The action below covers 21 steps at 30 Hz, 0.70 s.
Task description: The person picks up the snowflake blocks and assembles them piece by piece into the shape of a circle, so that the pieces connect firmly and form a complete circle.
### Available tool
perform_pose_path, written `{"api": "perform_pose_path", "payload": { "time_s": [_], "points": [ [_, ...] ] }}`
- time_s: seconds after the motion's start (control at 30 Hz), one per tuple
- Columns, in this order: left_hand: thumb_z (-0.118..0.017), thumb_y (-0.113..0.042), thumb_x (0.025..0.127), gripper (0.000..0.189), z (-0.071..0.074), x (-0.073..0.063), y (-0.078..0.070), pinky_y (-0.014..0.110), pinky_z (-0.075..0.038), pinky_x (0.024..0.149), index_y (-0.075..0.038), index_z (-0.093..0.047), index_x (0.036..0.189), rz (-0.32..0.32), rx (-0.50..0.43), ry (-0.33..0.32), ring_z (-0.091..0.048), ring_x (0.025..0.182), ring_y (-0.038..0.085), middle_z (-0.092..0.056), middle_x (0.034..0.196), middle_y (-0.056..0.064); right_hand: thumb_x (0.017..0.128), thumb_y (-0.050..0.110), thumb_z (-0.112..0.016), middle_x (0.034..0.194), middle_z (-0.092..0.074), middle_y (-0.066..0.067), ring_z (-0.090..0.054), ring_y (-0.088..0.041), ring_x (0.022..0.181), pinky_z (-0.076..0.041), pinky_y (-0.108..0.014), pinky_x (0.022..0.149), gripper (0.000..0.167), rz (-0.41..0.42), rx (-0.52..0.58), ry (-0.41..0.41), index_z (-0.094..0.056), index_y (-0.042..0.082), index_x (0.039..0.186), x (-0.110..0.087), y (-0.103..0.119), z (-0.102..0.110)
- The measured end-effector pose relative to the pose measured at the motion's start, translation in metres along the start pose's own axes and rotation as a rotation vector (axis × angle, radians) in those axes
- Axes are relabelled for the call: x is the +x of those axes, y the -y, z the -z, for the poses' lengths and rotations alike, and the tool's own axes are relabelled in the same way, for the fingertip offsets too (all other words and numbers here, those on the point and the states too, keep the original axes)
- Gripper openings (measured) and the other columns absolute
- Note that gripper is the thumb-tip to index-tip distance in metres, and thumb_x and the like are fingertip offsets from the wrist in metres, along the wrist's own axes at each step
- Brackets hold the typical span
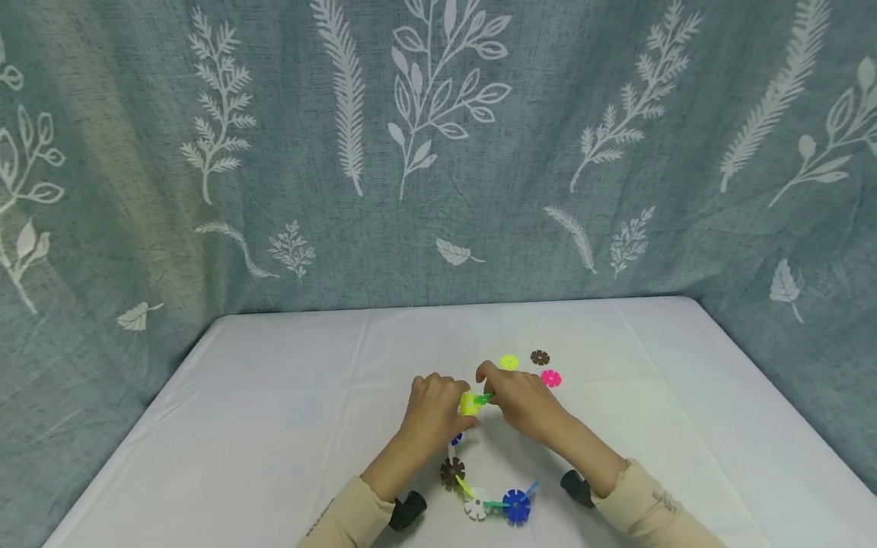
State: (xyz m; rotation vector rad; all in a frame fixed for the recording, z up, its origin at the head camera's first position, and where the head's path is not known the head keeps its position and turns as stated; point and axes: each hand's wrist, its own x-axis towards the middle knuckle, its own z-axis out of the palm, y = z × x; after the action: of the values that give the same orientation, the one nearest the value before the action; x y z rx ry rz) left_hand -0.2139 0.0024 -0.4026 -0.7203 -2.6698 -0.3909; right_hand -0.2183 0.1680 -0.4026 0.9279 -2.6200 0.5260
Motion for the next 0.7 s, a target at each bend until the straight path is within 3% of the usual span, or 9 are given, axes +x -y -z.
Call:
{"api": "perform_pose_path", "payload": {
  "time_s": [0.1, 0.2, 0.3, 0.4, 0.47, 0.6, 0.7],
  "points": [
    [-0.082, -0.035, 0.061, 0.037, -0.001, 0.001, -0.001, 0.025, -0.032, 0.059, -0.012, -0.073, 0.089, -0.028, 0.008, -0.066, -0.054, 0.062, 0.014, -0.067, 0.072, 0.0, 0.074, -0.004, -0.07, 0.075, -0.066, -0.001, -0.06, -0.011, 0.06, -0.041, -0.016, 0.052, 0.037, 0.01, 0.025, 0.006, -0.049, 0.009, 0.101, 0.0, -0.002, 0.0],
    [-0.08, -0.025, 0.065, 0.022, -0.004, 0.003, -0.002, 0.023, -0.03, 0.061, -0.012, -0.072, 0.081, -0.08, -0.035, -0.125, -0.053, 0.062, 0.012, -0.065, 0.071, -0.001, 0.075, -0.004, -0.069, 0.074, -0.066, 0.0, -0.061, -0.011, 0.061, -0.041, -0.015, 0.053, 0.035, 0.01, 0.073, 0.003, -0.049, 0.009, 0.1, 0.0, -0.003, 0.0],
    [-0.078, -0.019, 0.067, 0.011, -0.006, 0.004, -0.002, 0.021, -0.027, 0.061, -0.013, -0.07, 0.072, -0.099, -0.059, -0.129, -0.049, 0.058, 0.01, -0.062, 0.065, -0.003, 0.076, -0.006, -0.067, 0.076, -0.066, -0.002, -0.063, -0.012, 0.068, -0.044, -0.017, 0.058, 0.03, 0.016, 0.147, 0.024, -0.049, 0.007, 0.098, 0.0, -0.005, 0.002],
    [-0.078, -0.016, 0.069, 0.009, -0.008, 0.004, -0.001, 0.021, -0.027, 0.06, -0.015, -0.069, 0.068, -0.097, -0.057, -0.129, -0.048, 0.056, 0.009, -0.06, 0.062, -0.004, 0.077, -0.009, -0.064, 0.082, -0.067, -0.006, -0.065, -0.017, 0.076, -0.05, -0.024, 0.067, 0.023, -0.036, 0.207, 0.076, -0.056, 0.003, 0.094, 0.003, -0.015, 0.012],
    [-0.078, -0.016, 0.069, 0.009, -0.008, 0.003, 0.0, 0.021, -0.028, 0.06, -0.015, -0.069, 0.068, -0.097, -0.056, -0.134, -0.05, 0.057, 0.009, -0.061, 0.062, -0.005, 0.078, -0.009, -0.062, 0.084, -0.067, -0.009, -0.065, -0.02, 0.078, -0.051, -0.03, 0.07, 0.016, -0.14, 0.213, 0.102, -0.061, 0.0, 0.09, 0.004, -0.028, 0.022],
    [-0.078, -0.016, 0.07, 0.007, -0.007, 0.003, 0.001, 0.022, -0.029, 0.06, -0.015, -0.071, 0.07, -0.09, -0.079, -0.14, -0.05, 0.058, 0.01, -0.063, 0.063, -0.004, 0.081, 0.0, -0.062, 0.085, -0.068, -0.012, -0.063, -0.022, 0.074, -0.05, -0.036, 0.065, 0.007, -0.465, 0.099, 0.166, -0.067, -0.001, 0.086, 0.004, -0.057, 0.037],
    [-0.077, -0.015, 0.07, 0.006, -0.007, 0.002, 0.002, 0.021, -0.028, 0.059, -0.014, -0.072, 0.071, -0.082, -0.093, -0.136, -0.048, 0.057, 0.009, -0.062, 0.062, -0.004, 0.081, 0.008, -0.065, 0.085, -0.066, -0.015, -0.061, -0.025, 0.073, -0.049, -0.039, 0.063, 0.012, -0.639, 0.019, 0.261, -0.065, -0.003, 0.087, 0.002, -0.071, 0.038]
  ]
}}
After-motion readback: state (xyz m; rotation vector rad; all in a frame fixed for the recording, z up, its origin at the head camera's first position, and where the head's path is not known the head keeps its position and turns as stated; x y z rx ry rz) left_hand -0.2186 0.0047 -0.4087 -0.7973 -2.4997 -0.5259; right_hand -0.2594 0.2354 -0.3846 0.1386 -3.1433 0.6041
